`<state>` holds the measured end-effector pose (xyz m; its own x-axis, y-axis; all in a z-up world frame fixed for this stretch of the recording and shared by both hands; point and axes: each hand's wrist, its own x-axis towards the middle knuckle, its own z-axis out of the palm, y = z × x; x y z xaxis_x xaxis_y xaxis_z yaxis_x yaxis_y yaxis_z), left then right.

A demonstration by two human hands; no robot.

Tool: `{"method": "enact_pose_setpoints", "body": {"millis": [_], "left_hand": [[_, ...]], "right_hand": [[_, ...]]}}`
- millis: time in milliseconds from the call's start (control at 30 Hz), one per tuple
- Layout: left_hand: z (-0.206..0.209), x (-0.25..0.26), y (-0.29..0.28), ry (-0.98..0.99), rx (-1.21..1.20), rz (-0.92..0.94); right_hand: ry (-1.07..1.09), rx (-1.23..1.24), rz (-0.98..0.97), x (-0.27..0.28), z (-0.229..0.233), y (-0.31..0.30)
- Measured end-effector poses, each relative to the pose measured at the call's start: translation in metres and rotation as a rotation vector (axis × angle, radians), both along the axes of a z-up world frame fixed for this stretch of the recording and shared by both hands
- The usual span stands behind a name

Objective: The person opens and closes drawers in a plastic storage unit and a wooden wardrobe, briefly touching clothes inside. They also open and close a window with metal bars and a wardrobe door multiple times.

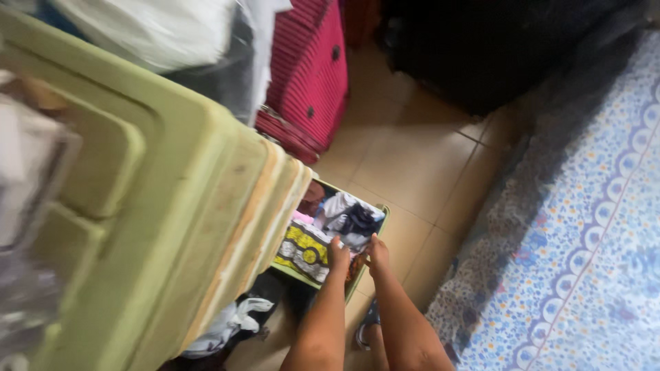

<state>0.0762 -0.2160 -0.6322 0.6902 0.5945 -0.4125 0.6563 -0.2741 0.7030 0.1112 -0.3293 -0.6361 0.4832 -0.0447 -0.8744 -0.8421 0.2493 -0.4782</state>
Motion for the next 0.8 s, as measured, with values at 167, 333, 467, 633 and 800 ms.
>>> {"method": "enact_pose_setpoints", "body": {"millis": [167, 333, 467, 633, 800], "left_hand": [[0.038, 0.017, 0.065, -0.186, 0.091, 0.139], [0.044, 0.006, 0.094, -0.110, 0.332, 0.124], [0.039, -0.005, 0.097, 0.228, 0.149, 0.119], [0.021, -0.027, 0.110, 0.220, 0.204, 0.087], [0.011, -0.018, 0.133, 0.051, 0.272, 0.022]], "right_hand": [[0.004, 0.180, 0.007, 0.013, 0.046, 0.059], [0.033, 0.324, 0.045, 0.008, 0.034, 0.127], [-0.047, 0.446, 0.137, 0.002, 0.006, 0.172], [0.064, 0.512, 0.087, -0.015, -0.019, 0.200], [-0.094, 0.996, 0.135, 0.000, -0.032, 0.233]]}}
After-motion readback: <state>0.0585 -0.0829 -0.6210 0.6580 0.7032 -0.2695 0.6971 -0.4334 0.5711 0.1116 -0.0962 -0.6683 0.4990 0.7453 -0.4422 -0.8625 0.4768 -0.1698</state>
